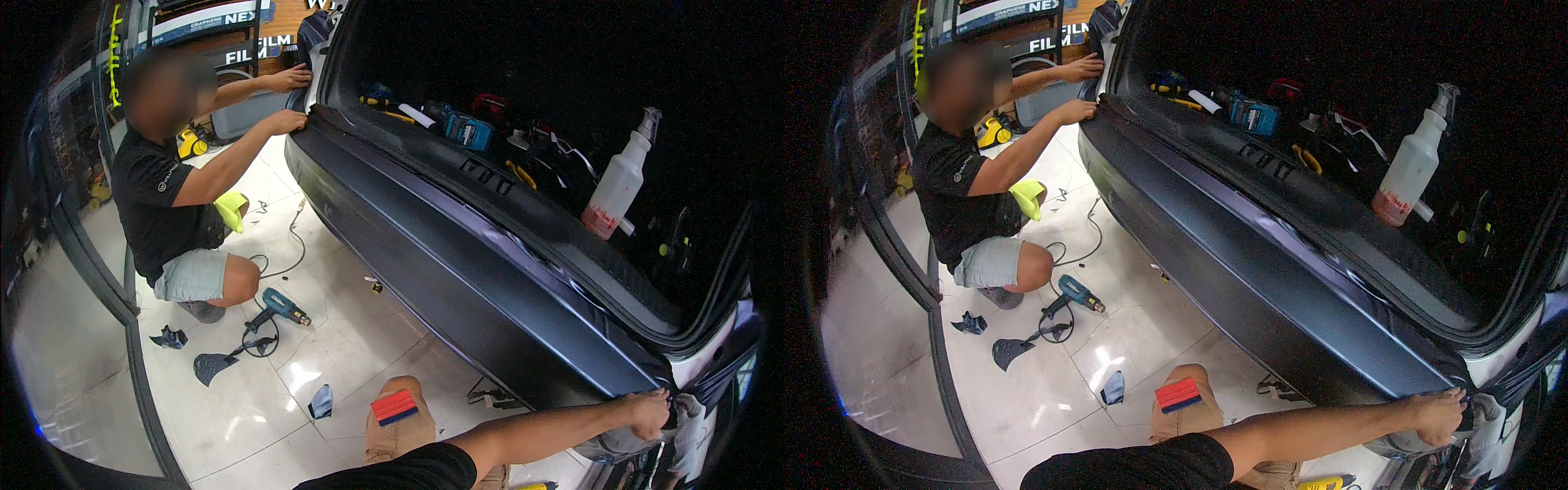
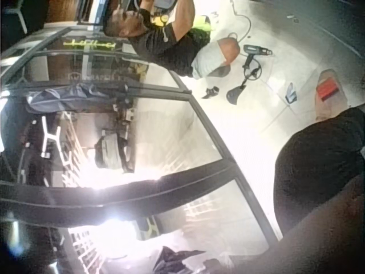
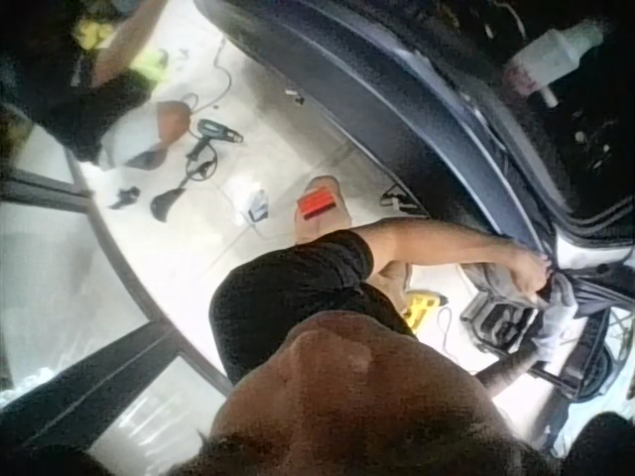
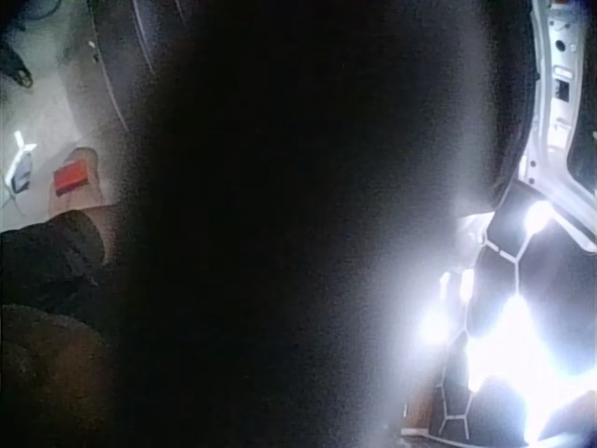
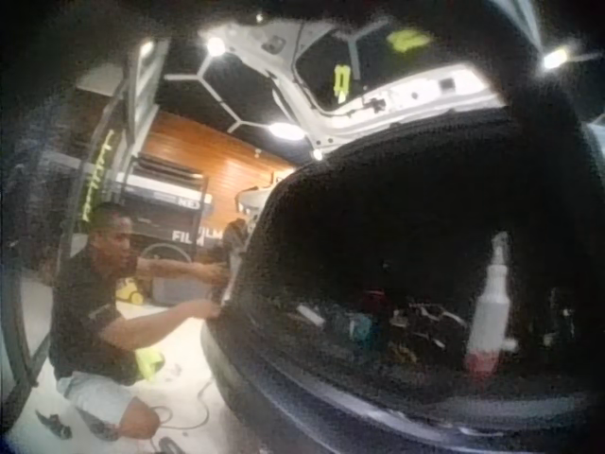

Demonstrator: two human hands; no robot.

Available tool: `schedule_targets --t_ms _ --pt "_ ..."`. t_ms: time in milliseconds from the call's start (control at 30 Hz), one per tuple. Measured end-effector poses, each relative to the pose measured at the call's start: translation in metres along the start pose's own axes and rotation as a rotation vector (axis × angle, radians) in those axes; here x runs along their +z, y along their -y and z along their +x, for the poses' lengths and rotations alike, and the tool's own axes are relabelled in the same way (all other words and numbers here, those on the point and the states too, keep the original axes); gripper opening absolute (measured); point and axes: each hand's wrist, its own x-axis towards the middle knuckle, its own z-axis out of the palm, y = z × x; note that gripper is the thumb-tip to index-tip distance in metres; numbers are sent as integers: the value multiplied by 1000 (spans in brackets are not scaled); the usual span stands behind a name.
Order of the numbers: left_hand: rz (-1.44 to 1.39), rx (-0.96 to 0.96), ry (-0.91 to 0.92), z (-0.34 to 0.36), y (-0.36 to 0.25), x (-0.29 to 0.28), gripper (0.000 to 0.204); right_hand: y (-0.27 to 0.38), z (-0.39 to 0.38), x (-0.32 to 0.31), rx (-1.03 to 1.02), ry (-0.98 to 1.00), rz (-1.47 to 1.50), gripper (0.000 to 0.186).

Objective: The person applies a dark vinyl wrap to a car bumper using a heat gun, squeegee, and knife. They smooth the film, heat it to conform to curves, and trim the edges.

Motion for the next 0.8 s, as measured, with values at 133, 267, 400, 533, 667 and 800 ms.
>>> schedule_targets --t_ms 133,267,400,533,667,800 --pt "-5 -9 -7 2 2 3 63 -2 -2 4 -47 -15 24 19" --pt "7 -4 11 1 2 2 64 -2 -7 8 -102 -40 51 20" --pt "8 -5 30 -2 -5 -7 65 4 -3 0 8 -27 -34 17" --pt "-4 -40 27 -5 -3 -4 67 11 2 2 32 12 -73 18" --pt "10 -29 61 -12 -2 -11 70 -5 -5 6 0 -34 -90 20" --pt "121 34 30 -6 -6 -4 63 13 -11 3 -42 -87 -87 18"
